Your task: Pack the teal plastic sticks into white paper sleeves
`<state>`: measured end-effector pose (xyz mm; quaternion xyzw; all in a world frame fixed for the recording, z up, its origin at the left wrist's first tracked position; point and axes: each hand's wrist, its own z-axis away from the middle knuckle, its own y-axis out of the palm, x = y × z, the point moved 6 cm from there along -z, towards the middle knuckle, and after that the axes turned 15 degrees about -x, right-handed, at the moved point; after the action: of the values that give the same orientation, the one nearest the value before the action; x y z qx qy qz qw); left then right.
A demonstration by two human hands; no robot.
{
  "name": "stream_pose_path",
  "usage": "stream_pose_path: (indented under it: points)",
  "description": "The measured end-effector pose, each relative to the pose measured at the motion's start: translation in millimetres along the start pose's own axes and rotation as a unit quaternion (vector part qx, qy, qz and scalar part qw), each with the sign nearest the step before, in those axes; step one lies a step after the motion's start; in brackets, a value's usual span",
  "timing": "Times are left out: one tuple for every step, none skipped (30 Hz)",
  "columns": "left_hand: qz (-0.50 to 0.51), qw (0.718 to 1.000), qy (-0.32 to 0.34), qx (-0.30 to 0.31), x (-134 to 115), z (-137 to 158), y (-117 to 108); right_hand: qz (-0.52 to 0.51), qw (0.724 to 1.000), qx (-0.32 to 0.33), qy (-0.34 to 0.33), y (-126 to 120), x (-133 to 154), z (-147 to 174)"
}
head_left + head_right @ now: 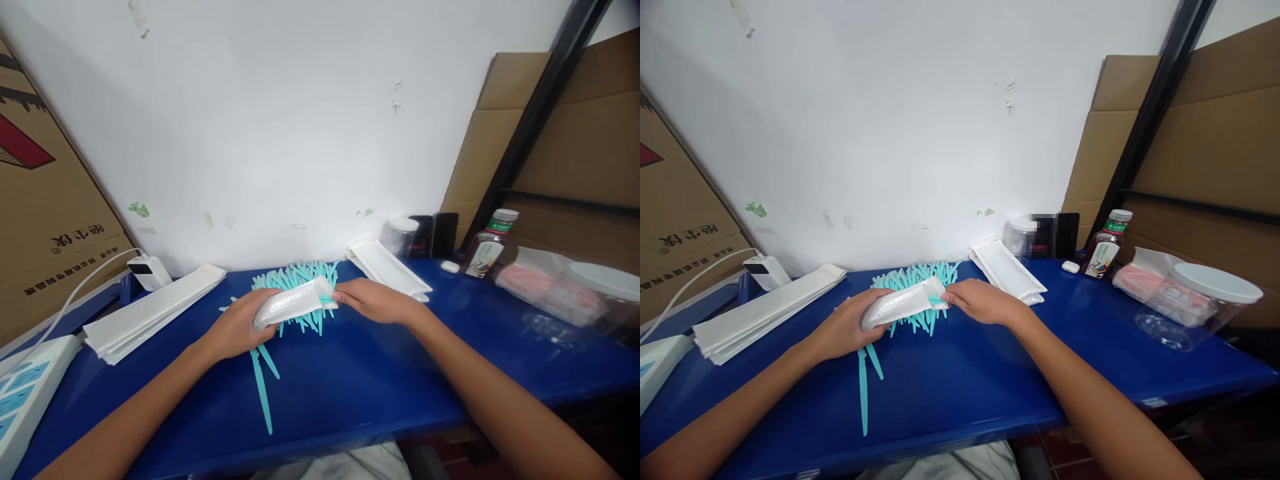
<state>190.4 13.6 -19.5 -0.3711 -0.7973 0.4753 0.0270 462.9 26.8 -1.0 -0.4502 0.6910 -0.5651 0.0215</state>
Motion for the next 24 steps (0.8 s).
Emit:
stream_pose_path:
  points:
    - [-0.005,1.000,0.007,0.000,-1,1,1,0.024,0.999,-0.018,-0.011,1,6,-1]
    - [-0.012,1.000,0.014,0.000,-2,2,3,0.046,0.998,-0.035,-0.025,1,12,-1]
    - [-0.018,1.000,0.020,0.001,-3,3,4,0.063,0.996,-0.050,-0.042,1,18,-1]
    - [-0.023,0.999,0.025,0.003,-3,4,6,0.073,0.993,-0.064,-0.061,1,24,-1]
    - [-0.026,0.999,0.029,0.005,-3,4,7,0.077,0.991,-0.078,-0.078,1,29,-1]
    - [-0.028,0.999,0.031,0.006,-4,5,8,0.078,0.988,-0.093,-0.092,1,34,-1]
    - [-0.029,0.999,0.032,0.005,-4,5,8,0.076,0.986,-0.108,-0.103,0,37,-1]
    - [-0.028,0.999,0.033,0.002,-5,5,8,0.073,0.983,-0.123,-0.113,1,40,-1]
    - [-0.028,0.999,0.033,-0.002,-6,5,8,0.070,0.981,-0.137,-0.121,1,42,-1]
    - [-0.027,0.999,0.034,-0.007,-7,5,8,0.067,0.978,-0.150,-0.129,3,44,-1]
    - [-0.025,0.999,0.035,-0.011,-8,5,8,0.064,0.975,-0.161,-0.139,5,46,-1]
    - [-0.023,0.999,0.037,-0.015,-10,6,8,0.061,0.972,-0.171,-0.150,9,48,-1]
    - [-0.020,0.999,0.042,-0.020,-12,6,9,0.055,0.969,-0.182,-0.161,12,51,-2]
    - [-0.019,0.998,0.048,-0.026,-15,6,9,0.046,0.965,-0.196,-0.170,15,55,-2]
    - [-0.018,0.998,0.054,-0.032,-18,6,9,0.031,0.960,-0.212,-0.179,17,59,-2]
    - [-0.018,0.997,0.059,-0.038,-20,6,9,0.011,0.956,-0.229,-0.185,19,63,-1]
    - [-0.018,0.997,0.062,-0.043,-23,6,9,-0.014,0.951,-0.245,-0.189,20,68,0]
    - [-0.017,0.997,0.064,-0.049,-25,6,8,-0.043,0.945,-0.263,-0.189,19,72,2]
    - [-0.016,0.996,0.063,-0.056,-26,5,6,-0.073,0.939,-0.283,-0.183,17,75,3]
    - [-0.015,0.996,0.056,-0.068,-26,4,3,-0.103,0.931,-0.307,-0.170,14,77,6]
    - [-0.011,0.995,0.040,-0.090,-24,2,-3,-0.130,0.920,-0.337,-0.152,8,77,8]
    - [-0.006,0.992,0.011,-0.123,-19,0,-11,-0.152,0.908,-0.369,-0.131,2,75,10]
    - [0.000,0.985,-0.029,-0.168,-11,-2,-22,-0.165,0.895,-0.399,-0.108,-5,72,12]
    - [0.008,0.972,-0.077,-0.221,0,-3,-34,-0.168,0.885,-0.425,-0.086,-12,67,14]
